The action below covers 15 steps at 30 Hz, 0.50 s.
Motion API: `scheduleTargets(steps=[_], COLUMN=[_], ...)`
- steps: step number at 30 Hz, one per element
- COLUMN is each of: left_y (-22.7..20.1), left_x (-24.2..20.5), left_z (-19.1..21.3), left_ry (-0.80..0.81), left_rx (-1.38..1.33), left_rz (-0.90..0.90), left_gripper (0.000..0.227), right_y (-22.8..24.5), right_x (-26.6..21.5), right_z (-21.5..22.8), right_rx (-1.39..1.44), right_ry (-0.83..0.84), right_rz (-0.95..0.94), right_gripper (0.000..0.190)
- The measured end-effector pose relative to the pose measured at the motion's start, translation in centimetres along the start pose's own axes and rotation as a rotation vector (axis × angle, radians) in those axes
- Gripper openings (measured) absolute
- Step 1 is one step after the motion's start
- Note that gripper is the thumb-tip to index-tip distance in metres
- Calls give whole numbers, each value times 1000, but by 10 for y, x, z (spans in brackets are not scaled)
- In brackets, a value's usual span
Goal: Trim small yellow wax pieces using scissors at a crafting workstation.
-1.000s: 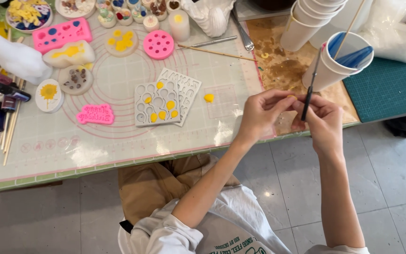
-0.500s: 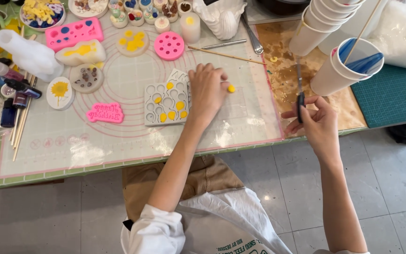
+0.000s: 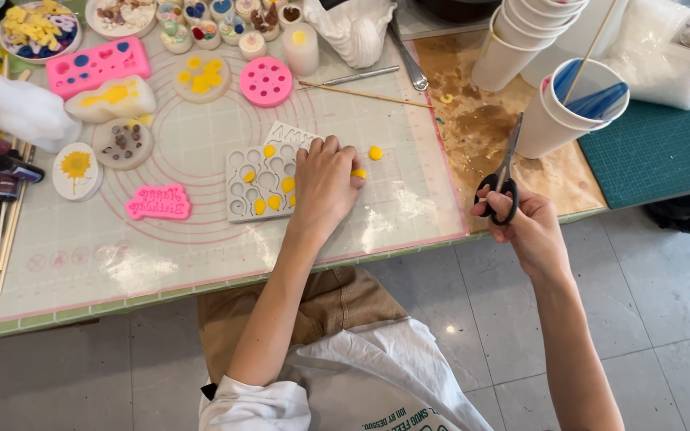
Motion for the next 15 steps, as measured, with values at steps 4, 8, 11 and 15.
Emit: scheduleTargets(steps=[4, 8, 11, 15], left_y=[-2, -9, -9, -25], left_x=[2, 0, 5, 24], left_z=[-3, 5, 2, -26], left_ry=[-47, -33, 55, 98], left_rx=[16, -82, -325, -936], left_rz=[-38, -101, -39, -72], left_gripper=[19, 21, 19, 18], right_y=[0, 1, -4, -2], right_x=[-4, -8, -10, -16], right_z=[-6, -20, -21, -30], right_rx=[-18, 26, 58, 81], right_ry=[-10, 47, 51, 71], right_rz=[-27, -29, -25, 51], right_gripper=[30, 24, 19, 19])
Point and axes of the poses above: each hand's wrist, its own x-axis towards the middle knuckle, its own z-axis out of the back of the hand, y = z × x, the point moved 9 cm from there along x, towards the middle knuckle, and after that the axes turned 13 degrees about x, right-handed, at the moved point
